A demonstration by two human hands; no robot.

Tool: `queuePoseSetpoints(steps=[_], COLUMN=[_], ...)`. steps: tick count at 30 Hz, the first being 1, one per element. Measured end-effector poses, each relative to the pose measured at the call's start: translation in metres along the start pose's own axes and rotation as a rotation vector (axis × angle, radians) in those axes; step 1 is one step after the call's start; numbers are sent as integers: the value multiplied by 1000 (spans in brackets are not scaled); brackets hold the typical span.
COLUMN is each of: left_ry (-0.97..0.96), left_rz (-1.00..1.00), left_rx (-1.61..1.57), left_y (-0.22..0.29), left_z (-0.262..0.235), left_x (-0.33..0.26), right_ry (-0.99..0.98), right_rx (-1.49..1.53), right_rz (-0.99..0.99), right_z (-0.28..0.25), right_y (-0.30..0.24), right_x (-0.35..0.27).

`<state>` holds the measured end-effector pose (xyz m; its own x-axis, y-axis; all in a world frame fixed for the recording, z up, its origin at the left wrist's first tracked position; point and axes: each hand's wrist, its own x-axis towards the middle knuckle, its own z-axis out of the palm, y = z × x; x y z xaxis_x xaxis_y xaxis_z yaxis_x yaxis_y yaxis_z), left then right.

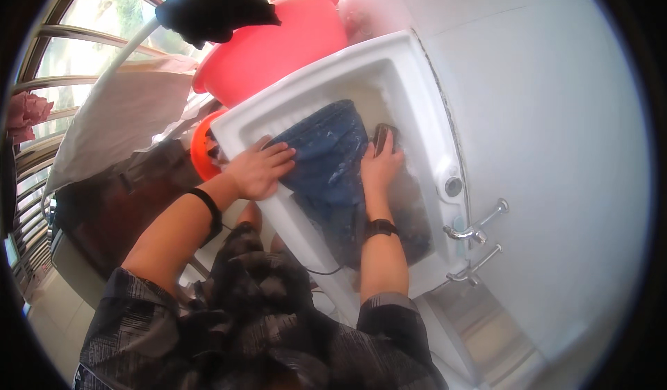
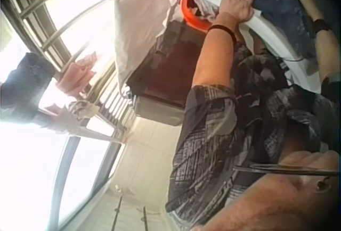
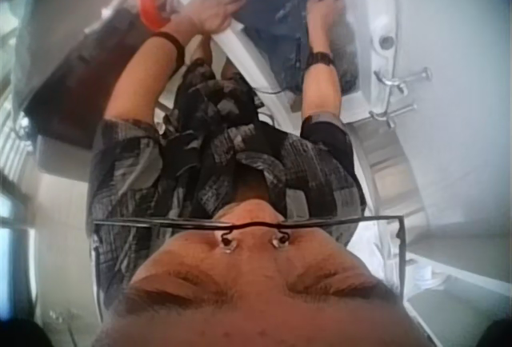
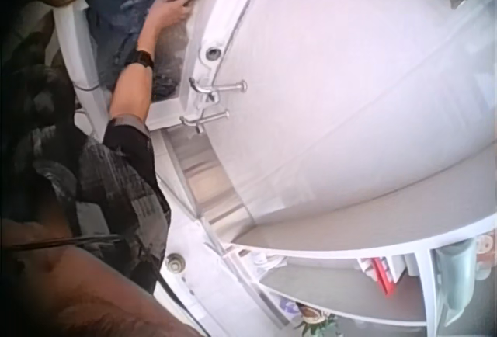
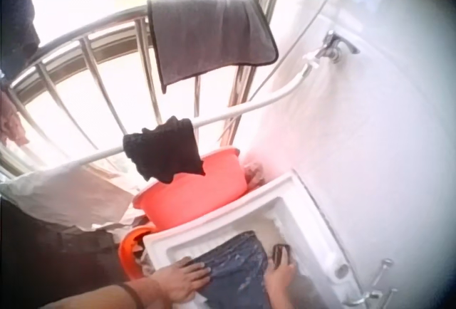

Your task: Hand-washing a pair of denim jeans in a sink using a brush and soapy water.

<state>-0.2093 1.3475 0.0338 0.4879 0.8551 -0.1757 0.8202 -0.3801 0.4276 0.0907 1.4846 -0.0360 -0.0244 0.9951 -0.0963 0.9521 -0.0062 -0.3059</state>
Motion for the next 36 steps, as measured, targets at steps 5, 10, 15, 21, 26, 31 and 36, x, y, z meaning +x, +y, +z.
queuePoseSetpoints(steps=[5, 10, 15, 21, 26, 31, 36], left_ry=[-9, -38, -53, -33, -7, 83, 139], left_rz=[-79, -82, -113, -79, -39, -57, 1], left_rx=[4, 20, 22, 30, 31, -63, -113], left_y=[4, 7, 6, 6, 2, 1, -1], left_z=[-3, -5, -6, -7, -3, -8, 5], left_x=[-1, 5, 0, 5, 0, -4, 2], right_ry=[-33, -38, 91, -22, 24, -176, -89], right_rx=[130, 47, 88, -46, 191, 299, 23], right_rz=[-464, -193, 8, 89, 62, -536, -500], right_z=[-9, -2, 12, 14, -1, -16, -11], right_y=[-79, -56, -28, 25, -26, -115, -95], right_x=[-60, 3, 5, -18, -31, -70, -7])
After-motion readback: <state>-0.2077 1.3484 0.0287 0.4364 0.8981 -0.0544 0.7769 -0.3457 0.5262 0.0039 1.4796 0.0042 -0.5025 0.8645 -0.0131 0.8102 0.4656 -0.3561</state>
